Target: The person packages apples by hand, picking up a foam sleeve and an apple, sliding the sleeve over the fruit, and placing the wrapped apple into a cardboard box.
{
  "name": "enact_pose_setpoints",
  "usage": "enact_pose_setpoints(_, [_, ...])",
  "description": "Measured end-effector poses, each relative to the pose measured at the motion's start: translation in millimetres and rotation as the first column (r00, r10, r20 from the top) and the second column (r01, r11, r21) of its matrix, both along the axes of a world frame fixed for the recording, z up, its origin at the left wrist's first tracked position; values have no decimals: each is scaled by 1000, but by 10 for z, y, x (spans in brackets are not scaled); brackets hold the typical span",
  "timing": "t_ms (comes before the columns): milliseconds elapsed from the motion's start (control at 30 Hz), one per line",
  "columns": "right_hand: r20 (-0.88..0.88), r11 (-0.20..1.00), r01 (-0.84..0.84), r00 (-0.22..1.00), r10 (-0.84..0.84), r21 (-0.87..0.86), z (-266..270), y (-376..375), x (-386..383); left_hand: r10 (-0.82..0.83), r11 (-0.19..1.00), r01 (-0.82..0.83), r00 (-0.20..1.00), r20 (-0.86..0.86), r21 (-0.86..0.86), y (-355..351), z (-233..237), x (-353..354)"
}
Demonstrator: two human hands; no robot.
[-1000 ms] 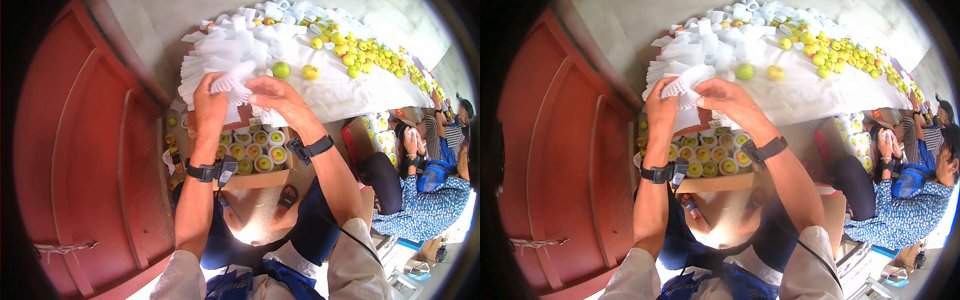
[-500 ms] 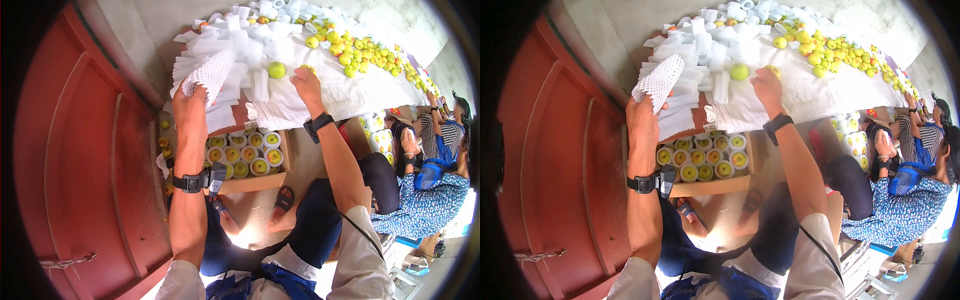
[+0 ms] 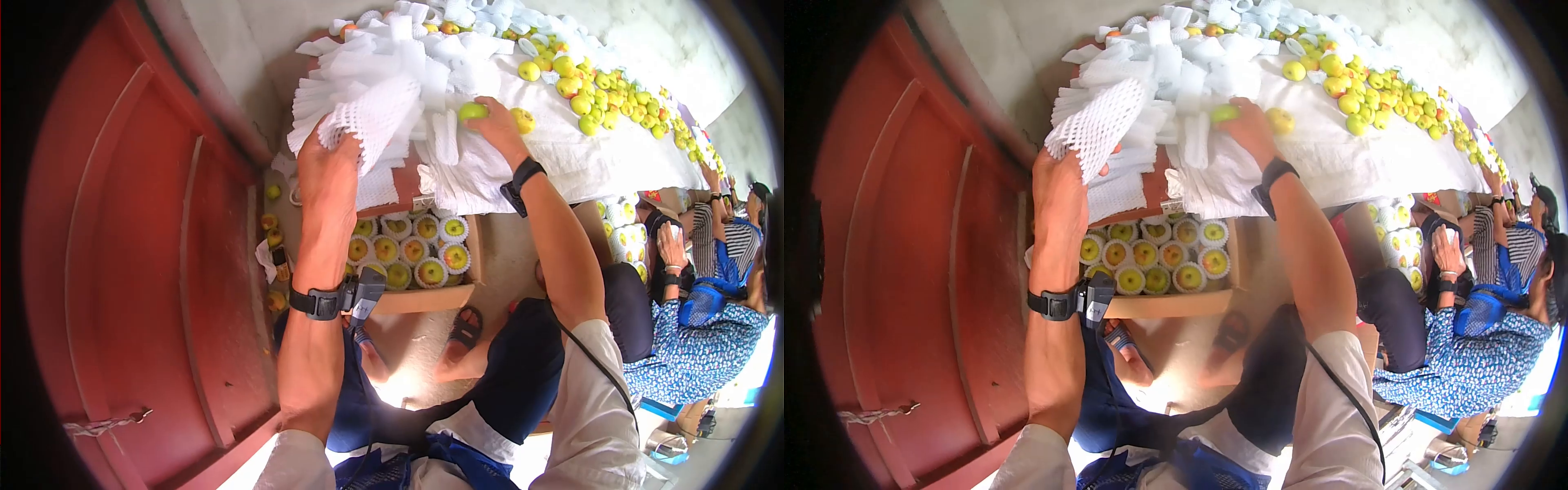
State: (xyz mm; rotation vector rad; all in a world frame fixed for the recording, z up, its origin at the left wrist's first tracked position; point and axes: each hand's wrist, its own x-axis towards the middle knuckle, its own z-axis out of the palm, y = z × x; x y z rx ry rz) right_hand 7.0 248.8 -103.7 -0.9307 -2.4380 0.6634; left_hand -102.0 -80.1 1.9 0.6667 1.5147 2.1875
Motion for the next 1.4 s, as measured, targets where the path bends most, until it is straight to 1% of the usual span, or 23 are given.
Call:
enact_pose_setpoints(33, [-95, 988, -33, 995, 19, -150, -12, 42, 47, 5, 1000, -5, 1000, 6, 3, -1, -2, -11])
enact_pose_setpoints(67, [-89, 989, -35, 996, 23, -147, 38, 5, 130, -1, 1000, 1, 1000, 3, 16, 0, -2, -15])
enact_pose_setpoints(100, [-308, 834, -167, 951, -4, -526, 130, -89, 274, -9, 1000, 9, 1000, 0, 29, 1, -1, -14])
enact_pose_setpoints(133, [-483, 536, -351, 867, -124, -768, 236, -188, 396, -11, 999, 10, 1000, 5, 37, 0, -5, -19])
enact_pose_setpoints(167, [-481, 543, -347, 868, -123, -765, 300, -251, 464, -6, 999, 6, 1000, 6, 50, -1, -17, -33])
enact_pose_setpoints(233, [-548, 433, -430, 814, -195, -792, 406, -384, 575, -10, 998, 10, 1000, 11, 68, -9, -14, -39])
enact_pose_setpoints(267, [-546, 440, -424, 814, -197, -792, 420, -397, 636, -7, 998, 6, 1000, 5, 59, -16, -6, -38])
enact_pose_setpoints(333, [-643, 293, -583, 743, -186, -758, 441, -427, 729, -6, 999, 6, 1000, 0, 53, -35, 8, -52])
enact_pose_setpoints(367, [-643, 297, -581, 743, -187, -758, 497, -498, 759, -13, 998, 13, 1000, 0, 57, -52, 18, -67])
enact_pose_setpoints(433, [-636, 270, -576, 705, -312, -771, 576, -638, 798, -23, 998, 23, 1000, 3, 55, -68, 32, -53])
enact_pose_setpoints(567, [-643, 327, -559, 708, -291, -762, 541, -633, 884, -3, 997, 4, 1000, -11, 79, -112, 58, -58])
enact_pose_setpoints(633, [-523, 537, -351, 827, -206, -767, 723, -759, 917, -9, 996, 11, 1000, -24, 87, -117, 59, -62])
enact_pose_setpoints(667, [-522, 537, -351, 827, -207, -768, 727, -755, 927, -2, 997, 3, 1000, -17, 78, -122, 79, -56])
enact_pose_setpoints(733, [-310, 696, -178, 948, -68, -696, 730, -749, 957, 6, 998, -6, 1000, -10, 66, -133, 119, -36])
enact_pose_setpoints(800, [-295, 693, -155, 952, -87, -704, 608, -717, 962, 8, 1000, -8, 1000, -21, 6, -134, 147, -14])
enact_pose_setpoints(867, [-279, 690, -133, 955, -104, -711, 573, -706, 971, -3, 1000, 3, 999, -32, 22, -139, 109, -49])
enact_pose_setpoints(933, [-168, 721, -87, 985, -41, -687, 627, -716, 994, -13, 999, 15, 999, -42, 38, -150, 92, -64])
enact_pose_setpoints(967, [-166, 720, -86, 985, -42, -689, 562, -667, 978, -15, 999, 16, 999, -37, 47, -156, 103, -57])
enact_pose_setpoints(1033, [51, 817, 54, 998, -30, -575, 373, -528, 928, -22, 998, 24, 999, -35, 53, -152, 105, -52])
enact_pose_setpoints(1133, [9, 875, 17, 1000, -15, -483, 362, -537, 928, -20, 999, 22, 999, -39, 44, -144, 107, -43])
enact_pose_setpoints(1267, [0, 872, 20, 1000, -23, -489, 353, -569, 922, -21, 999, 22, 999, -38, 41, -151, 127, -31])
enact_pose_setpoints(1333, [-65, 871, -8, 998, -28, -492, 361, -611, 928, -24, 999, 26, 999, -42, 39, -146, 127, -30])
enact_pose_setpoints(1400, [-34, 866, 0, 999, -19, -500, 344, -571, 933, -8, 999, 9, 1000, -25, 35, -149, 136, -22])
